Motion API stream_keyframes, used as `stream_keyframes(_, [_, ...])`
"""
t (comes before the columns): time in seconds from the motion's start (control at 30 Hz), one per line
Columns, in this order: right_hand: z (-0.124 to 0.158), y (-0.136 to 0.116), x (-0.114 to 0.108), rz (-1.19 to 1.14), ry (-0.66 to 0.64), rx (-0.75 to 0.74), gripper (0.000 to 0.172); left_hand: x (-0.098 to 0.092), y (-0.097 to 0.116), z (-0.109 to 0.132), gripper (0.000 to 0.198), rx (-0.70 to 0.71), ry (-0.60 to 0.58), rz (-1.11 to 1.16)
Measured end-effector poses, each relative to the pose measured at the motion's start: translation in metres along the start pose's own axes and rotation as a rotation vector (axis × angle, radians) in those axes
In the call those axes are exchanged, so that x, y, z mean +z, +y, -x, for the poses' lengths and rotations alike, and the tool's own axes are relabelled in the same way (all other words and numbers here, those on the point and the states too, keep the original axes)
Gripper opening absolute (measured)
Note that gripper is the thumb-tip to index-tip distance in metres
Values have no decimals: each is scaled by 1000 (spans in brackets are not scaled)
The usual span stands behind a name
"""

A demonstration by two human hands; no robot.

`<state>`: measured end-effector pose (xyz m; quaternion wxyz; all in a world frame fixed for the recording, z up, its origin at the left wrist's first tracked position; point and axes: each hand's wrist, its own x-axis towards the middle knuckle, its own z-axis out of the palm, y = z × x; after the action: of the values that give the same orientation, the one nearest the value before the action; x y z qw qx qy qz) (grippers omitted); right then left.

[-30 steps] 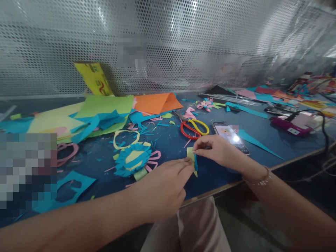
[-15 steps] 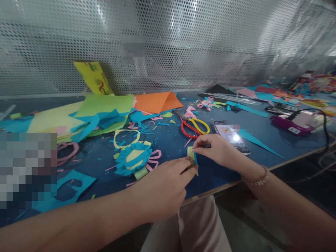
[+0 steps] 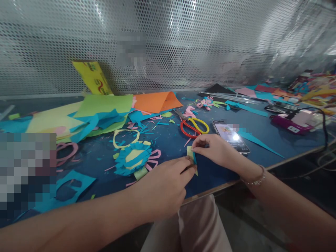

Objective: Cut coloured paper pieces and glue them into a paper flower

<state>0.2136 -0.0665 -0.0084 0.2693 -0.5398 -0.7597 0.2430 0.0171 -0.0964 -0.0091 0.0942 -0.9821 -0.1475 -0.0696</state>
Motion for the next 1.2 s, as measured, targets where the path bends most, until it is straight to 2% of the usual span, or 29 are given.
stream_keyframes(0.63, [0,0,3,104,50,-30,7,-3,1,-2,38,-41,-44,36])
stream_keyframes(0.9, [9,12,1,209,238,-160,11,-3,1,-1,35,-27,-15,25])
stream_keyframes(1.03, [25,10,2,303,220,-249,21,-1,2,-1,35,-25,-8,26])
stream_keyframes(1.2, [40,-3,7,403,127,-275,27,0,3,-1,36,-46,1,16])
